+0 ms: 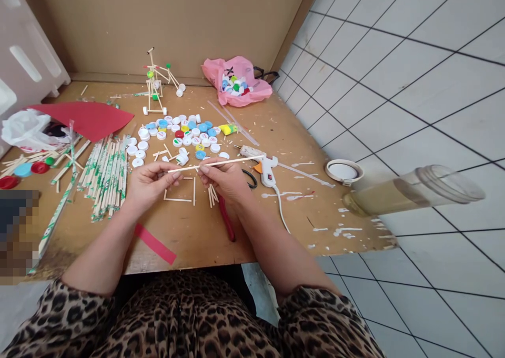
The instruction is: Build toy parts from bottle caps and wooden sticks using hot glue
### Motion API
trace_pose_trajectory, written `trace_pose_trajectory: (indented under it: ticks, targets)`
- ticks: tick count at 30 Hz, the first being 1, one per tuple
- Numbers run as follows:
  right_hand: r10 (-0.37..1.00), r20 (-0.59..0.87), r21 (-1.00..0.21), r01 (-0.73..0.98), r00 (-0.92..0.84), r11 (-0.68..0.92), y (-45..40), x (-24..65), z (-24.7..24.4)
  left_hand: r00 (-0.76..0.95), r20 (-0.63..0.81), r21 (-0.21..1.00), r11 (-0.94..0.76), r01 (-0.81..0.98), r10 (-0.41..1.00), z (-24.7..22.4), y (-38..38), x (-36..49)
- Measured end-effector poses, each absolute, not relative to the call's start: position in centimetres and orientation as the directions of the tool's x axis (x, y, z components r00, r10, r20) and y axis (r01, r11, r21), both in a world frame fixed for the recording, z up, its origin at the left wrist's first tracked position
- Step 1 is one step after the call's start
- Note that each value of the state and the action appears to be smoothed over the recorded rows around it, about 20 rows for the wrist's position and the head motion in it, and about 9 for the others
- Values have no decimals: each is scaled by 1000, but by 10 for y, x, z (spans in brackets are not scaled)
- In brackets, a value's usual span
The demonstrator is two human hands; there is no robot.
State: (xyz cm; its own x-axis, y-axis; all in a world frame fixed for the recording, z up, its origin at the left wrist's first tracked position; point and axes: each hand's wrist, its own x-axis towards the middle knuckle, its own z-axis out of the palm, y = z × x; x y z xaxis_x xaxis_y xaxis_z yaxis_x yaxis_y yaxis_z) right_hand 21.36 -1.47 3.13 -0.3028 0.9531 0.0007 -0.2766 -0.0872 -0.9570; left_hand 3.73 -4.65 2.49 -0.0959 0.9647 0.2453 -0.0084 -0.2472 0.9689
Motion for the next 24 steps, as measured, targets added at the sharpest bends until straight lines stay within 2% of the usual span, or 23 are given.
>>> trace_pose_trajectory:
  ticks: [16, 20, 24]
  targets:
    - [960, 6, -964, -255, -280, -68, -19, 214, 35, -92, 239, 968, -245, -59, 967, 15, -44, 37]
    - [961, 25, -974, -222, -274, -38, -18, 215, 34, -84, 388, 919, -378, 117, 918, 10, -43, 33]
    - [960, 48, -987, -163, -275, 2, -18, 214, 32, -41, 598, 751, -541, 379, 801, 14, -44, 31]
